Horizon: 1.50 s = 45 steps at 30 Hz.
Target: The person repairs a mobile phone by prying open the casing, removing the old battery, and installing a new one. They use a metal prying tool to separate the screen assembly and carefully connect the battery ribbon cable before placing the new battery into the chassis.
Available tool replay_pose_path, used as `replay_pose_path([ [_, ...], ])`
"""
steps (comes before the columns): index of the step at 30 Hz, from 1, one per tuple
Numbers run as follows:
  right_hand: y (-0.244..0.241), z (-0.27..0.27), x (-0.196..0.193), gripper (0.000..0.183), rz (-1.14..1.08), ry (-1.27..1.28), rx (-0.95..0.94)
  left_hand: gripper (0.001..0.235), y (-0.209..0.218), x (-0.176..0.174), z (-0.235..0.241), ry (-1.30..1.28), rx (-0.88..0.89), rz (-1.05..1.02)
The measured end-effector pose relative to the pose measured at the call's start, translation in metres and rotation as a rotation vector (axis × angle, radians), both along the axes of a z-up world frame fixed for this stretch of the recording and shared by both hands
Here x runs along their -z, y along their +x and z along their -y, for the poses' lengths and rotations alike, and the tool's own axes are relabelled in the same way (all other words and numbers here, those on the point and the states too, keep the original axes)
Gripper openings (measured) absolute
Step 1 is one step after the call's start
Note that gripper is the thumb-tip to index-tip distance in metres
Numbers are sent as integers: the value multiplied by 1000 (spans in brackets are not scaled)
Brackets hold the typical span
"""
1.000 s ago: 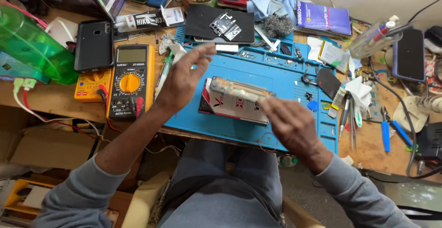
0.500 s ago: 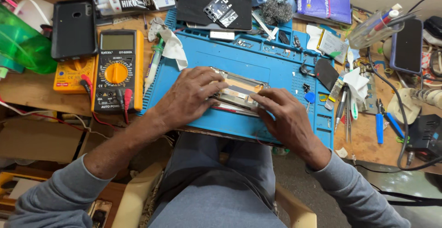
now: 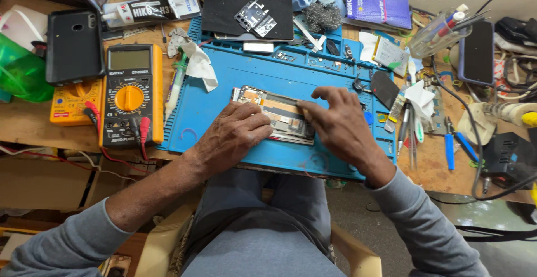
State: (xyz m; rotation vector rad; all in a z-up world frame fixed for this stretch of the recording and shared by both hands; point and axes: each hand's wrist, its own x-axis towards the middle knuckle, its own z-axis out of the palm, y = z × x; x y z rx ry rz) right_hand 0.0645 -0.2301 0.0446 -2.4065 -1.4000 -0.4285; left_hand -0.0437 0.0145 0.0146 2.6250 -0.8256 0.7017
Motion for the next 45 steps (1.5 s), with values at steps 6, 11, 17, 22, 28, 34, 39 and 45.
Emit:
replay_pose_path([
  [6, 119, 79, 4, 28, -53, 169, 271, 23, 8, -12, 9, -105, -2, -33],
  [11, 236, 127, 30, 56, -119, -191, 342, 25, 10, -13, 0, -323, -83, -3],
  [17, 255, 137, 24, 76, 35, -242, 375, 27, 11, -26, -22, -343, -155, 33],
  [22, 210, 137, -19, 30, -218, -29, 453, 22, 6, -35, -22, -429, -179, -1],
  [28, 148, 100, -39, 11, -752, 796, 104, 25, 56, -49, 10, -762, -47, -233],
  [34, 85, 52, -45, 23, -982, 845, 37, 29, 114, -46, 52, -1137, 247, -687],
  [39, 49, 25, -37, 37, -928, 780, 23, 20, 124, -25, 64, -1337, 304, -717],
  [45, 39, 28, -23, 47, -917, 798, 49, 19, 98, -26, 7, -701, 116, -387],
])
